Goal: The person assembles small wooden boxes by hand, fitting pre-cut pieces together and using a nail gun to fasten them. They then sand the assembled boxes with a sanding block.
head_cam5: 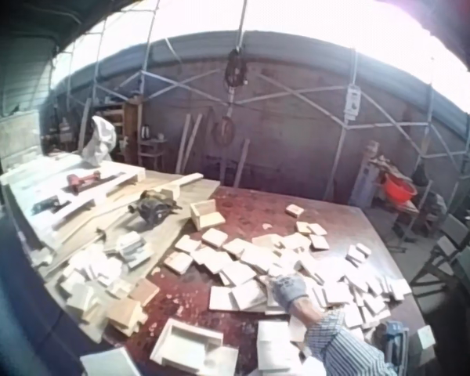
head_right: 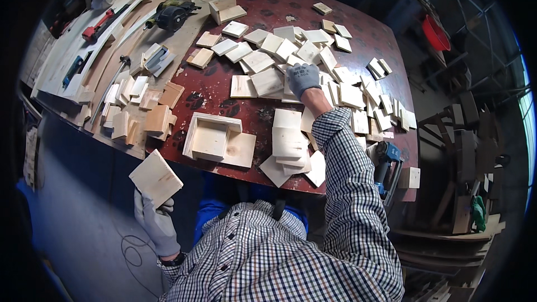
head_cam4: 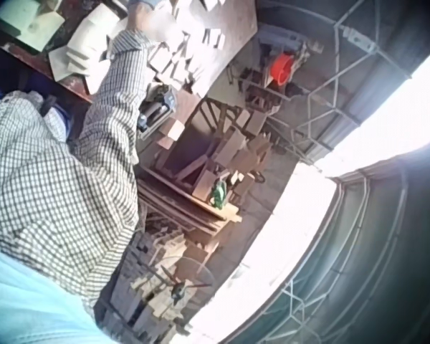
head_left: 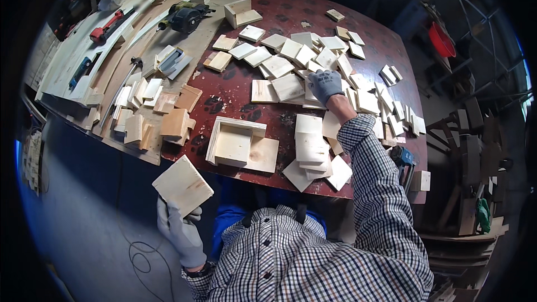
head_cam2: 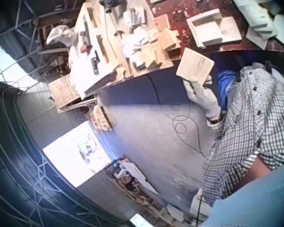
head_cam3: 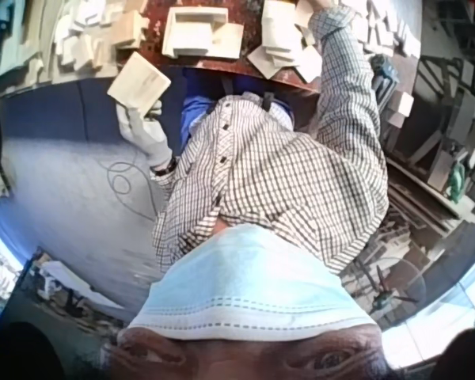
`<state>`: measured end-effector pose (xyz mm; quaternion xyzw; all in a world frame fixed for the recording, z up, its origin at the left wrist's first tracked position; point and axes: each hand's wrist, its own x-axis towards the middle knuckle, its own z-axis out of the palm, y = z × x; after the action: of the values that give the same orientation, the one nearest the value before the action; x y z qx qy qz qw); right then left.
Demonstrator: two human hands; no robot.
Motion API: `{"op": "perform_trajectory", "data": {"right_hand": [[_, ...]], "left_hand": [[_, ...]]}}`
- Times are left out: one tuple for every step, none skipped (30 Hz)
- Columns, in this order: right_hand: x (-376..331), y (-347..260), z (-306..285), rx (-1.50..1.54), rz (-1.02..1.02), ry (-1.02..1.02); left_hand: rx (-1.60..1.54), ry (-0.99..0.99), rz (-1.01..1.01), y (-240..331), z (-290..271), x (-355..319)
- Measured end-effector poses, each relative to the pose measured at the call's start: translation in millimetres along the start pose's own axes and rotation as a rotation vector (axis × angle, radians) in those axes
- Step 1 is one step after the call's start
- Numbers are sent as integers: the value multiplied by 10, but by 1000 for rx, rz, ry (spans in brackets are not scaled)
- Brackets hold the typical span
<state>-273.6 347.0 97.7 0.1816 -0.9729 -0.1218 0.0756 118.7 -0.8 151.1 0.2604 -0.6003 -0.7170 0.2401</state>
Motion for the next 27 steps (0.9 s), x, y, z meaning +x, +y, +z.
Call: {"op": "perform_trajectory", "data": {"right_hand": [[6,-38,-8,16,5,-22],[9,-86,-12,33,9,-44],[32,-141,-28,48,11,-62],[49,-194,-46,98,-15,-29],[92,-263,-60,163,-31,13],[151,-344,-80,161,-59,69],[226,-437,-102,161,-91,125],[340,-523,-100,178,-129,192],[469,-617,-103,200,-140,189],[606,-712,-114,203,-158,181],[770,-798,-107,205,-178,179],[921,-887,-105,215,-188,188],[1090,-981,-73,258,-186,199],[1284,-1111,-31,260,-201,199],[1445,-1208,11,260,-208,196],[1598,-1295,51,264,-189,133],[1696,-1384,27,262,-176,48],[1810,-1419,121,266,-144,42],[1917,-1432,216,269,-107,35],[1940,-1467,243,233,-117,-28],[1943,-1504,220,194,-123,-91],[1968,-1560,331,177,-120,58],[1974,-1552,343,174,-132,94],[1993,-1524,346,172,-140,130],[1989,-1482,357,169,-143,164],[1958,-1435,356,214,-162,367],[1910,-1392,234,230,-195,434]], "left_hand": [[1,-5,-2,8,19,-1],[2,-8,-3,22,48,-7],[0,-10,-2,34,70,3],[-3,-24,0,38,76,17],[-6,-36,2,41,78,28],[-12,-45,2,33,77,28],[-8,-39,1,28,79,24],[-4,-34,3,38,95,31],[0,-26,6,45,101,39],[8,-28,-5,42,80,43],[14,-29,-12,32,42,54],[19,-28,-17,24,13,55],[21,6,-14,37,11,40],[25,53,-10,74,4,-1],[30,93,-9,108,-4,-34],[46,94,-1,131,-48,-57],[56,132,-13,142,-107,-97],[61,170,-18,136,-144,-106],[65,204,-24,125,-156,-85],[63,267,-35,112,-162,-108],[62,284,-43,112,-172,-112],[61,296,-51,129,-181,-114],[59,295,-68,134,-176,-123],[53,288,-67,136,-148,-97],[51,276,-74,118,-123,-85],[50,260,-79,108,-111,-73],[47,247,-76,96,-94,-44]]}}
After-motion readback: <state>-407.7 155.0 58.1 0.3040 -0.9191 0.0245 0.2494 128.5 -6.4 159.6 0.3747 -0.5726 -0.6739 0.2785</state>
